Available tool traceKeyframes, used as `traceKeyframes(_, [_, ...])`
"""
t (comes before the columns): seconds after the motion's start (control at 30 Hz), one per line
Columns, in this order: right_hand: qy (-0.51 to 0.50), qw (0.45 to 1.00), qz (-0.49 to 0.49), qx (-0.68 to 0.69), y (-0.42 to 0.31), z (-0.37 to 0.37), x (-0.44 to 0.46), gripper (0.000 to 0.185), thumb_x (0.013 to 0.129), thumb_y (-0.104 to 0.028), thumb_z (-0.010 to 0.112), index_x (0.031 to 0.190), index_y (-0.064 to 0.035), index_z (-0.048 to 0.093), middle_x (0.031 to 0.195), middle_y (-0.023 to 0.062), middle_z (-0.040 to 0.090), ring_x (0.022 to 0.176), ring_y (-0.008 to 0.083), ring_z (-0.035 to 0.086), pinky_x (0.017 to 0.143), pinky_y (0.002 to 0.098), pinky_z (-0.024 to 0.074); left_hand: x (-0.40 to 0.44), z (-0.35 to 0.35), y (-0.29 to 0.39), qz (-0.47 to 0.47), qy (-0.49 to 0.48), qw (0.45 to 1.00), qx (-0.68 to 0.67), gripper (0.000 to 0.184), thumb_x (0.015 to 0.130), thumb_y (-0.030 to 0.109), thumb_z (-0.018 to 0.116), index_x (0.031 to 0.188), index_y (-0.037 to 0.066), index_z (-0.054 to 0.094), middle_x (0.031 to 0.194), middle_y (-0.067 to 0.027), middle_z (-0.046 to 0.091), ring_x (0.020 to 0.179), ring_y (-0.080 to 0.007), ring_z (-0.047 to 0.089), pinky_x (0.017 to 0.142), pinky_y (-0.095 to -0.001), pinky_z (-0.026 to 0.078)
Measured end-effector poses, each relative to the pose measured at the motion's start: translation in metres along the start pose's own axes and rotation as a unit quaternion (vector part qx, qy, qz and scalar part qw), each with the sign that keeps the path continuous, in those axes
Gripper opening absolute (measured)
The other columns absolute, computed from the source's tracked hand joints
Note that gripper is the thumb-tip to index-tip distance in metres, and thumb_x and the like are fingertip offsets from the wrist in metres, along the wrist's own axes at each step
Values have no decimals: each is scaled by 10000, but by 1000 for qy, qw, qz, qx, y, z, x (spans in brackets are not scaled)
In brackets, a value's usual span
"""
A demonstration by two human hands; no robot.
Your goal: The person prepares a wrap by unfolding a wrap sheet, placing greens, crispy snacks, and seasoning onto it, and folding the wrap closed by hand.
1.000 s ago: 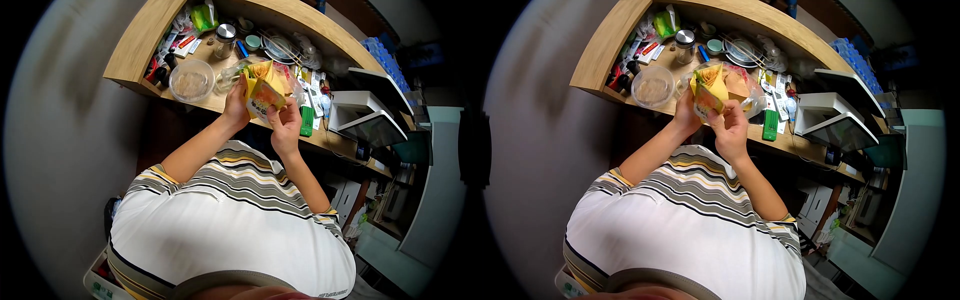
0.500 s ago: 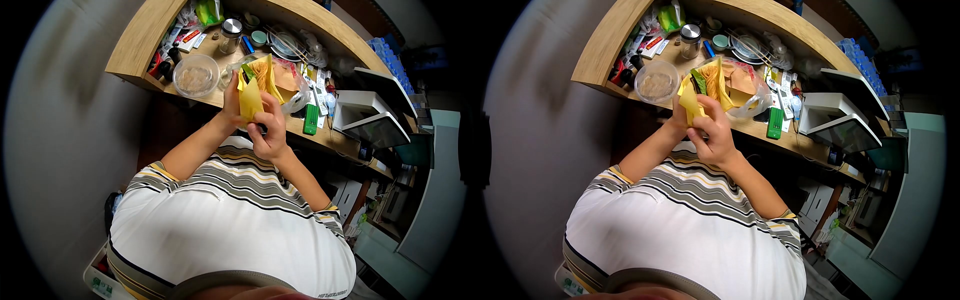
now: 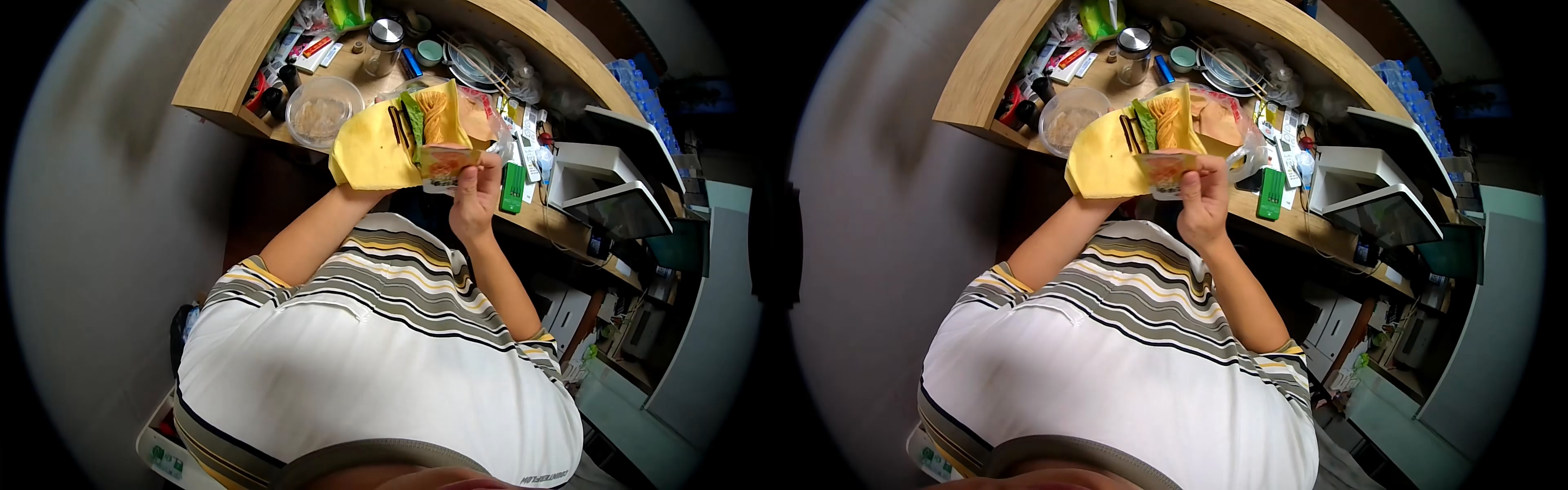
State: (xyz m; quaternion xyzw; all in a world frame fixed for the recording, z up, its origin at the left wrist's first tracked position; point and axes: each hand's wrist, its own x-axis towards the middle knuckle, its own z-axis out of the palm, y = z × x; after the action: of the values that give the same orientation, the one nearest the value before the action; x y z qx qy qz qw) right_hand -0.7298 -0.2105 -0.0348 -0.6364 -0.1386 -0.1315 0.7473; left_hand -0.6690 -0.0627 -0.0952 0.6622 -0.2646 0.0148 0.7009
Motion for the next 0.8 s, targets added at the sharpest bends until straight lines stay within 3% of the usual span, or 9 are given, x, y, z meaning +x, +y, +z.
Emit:
traceKeyframes(0.07, [58, 998, 25, 3, 2, -14, -2, 219, 1000, -249, 491, 1094, -56, 450, 1083, 76, 599, 933, 109, 555, 873, 261, 431, 2, 0, -4, -136, 32, 990, 6, 572, 956, 402, 470, 1416, 84, 349, 1405, -58, 446, 1273, -209, 430, 1099, -362, 297])
traceKeyframes(0.13, [96, 995, 14, 0, 3, -20, 2, 214, 999, -246, 495, 1085, -54, 454, 1087, 82, 600, 947, 110, 554, 884, 254, 420, 6, -2, 2, -96, -16, 850, -518, 560, 962, 399, 456, 1419, 94, 347, 1411, -64, 442, 1287, -205, 423, 1107, -373, 290])
traceKeyframes(0.27, [88, 993, 80, 17, -19, -18, 20, 279, 998, -266, 475, 1131, -39, 384, 1069, 139, 608, 768, 187, 667, 626, 298, 571, 13, 6, 5, -148, -25, 970, -192, 550, 985, 426, 400, 1419, 93, 348, 1412, -66, 444, 1290, -215, 427, 1102, -384, 312])
traceKeyframes(0.37, [47, 984, 169, -25, -34, -25, 35, 330, 980, -252, 515, 1158, -33, 344, 923, 143, 644, 695, 196, 683, 451, 296, 546, 8, 11, -22, -148, 36, 868, -473, 551, 998, 467, 353, 1405, 97, 374, 1399, -66, 459, 1267, -221, 453, 1077, -392, 357])
traceKeyframes(0.43, [-11, 956, 287, -57, -51, -25, 48, 427, 939, -209, 599, 1235, -11, 364, 907, 128, 648, 669, 173, 667, 405, 273, 520, 3, 3, -10, -153, 10, 686, -711, 549, 1000, 490, 337, 1389, 107, 397, 1375, -66, 483, 1242, -218, 477, 1048, -394, 394])
traceKeyframes(0.47, [-11, 956, 288, -58, -56, -26, 54, 427, 939, -209, 599, 1235, -11, 364, 907, 128, 648, 669, 173, 667, 405, 273, 520, 0, 3, -17, -153, 11, 685, -712, 549, 1000, 490, 337, 1389, 107, 397, 1375, -66, 483, 1242, -218, 477, 1048, -394, 394])
traceKeyframes(0.57, [-102, 920, 338, -169, -67, -28, 62, 613, 822, -58, 717, 1332, 51, 394, 1026, 122, 636, 738, 176, 668, 503, 272, 572, -4, 8, -33, -134, 40, 859, -493, 568, 996, 509, 317, 1407, 120, 372, 1416, -87, 437, 1272, -252, 453, 1072, -431, 360])
traceKeyframes(0.63, [-131, 906, 365, -168, -75, -33, 69, 594, 819, -57, 720, 1315, 62, 417, 1013, 115, 640, 753, 166, 665, 533, 272, 580, 4, 8, -15, -182, 18, 659, -730, 517, 997, 474, 362, 1370, 121, 423, 1359, -69, 498, 1234, -216, 482, 1047, -396, 393])
traceKeyframes(0.8, [-227, 803, 435, -338, -97, -30, 90, 326, 798, -119, 752, 1024, 77, 623, 843, 87, 664, 735, 137, 655, 593, 271, 600, 0, 12, -20, -213, 34, 667, -713, 494, 994, 446, 391, 1366, 124, 431, 1361, -64, 495, 1235, -205, 480, 1050, -387, 390])
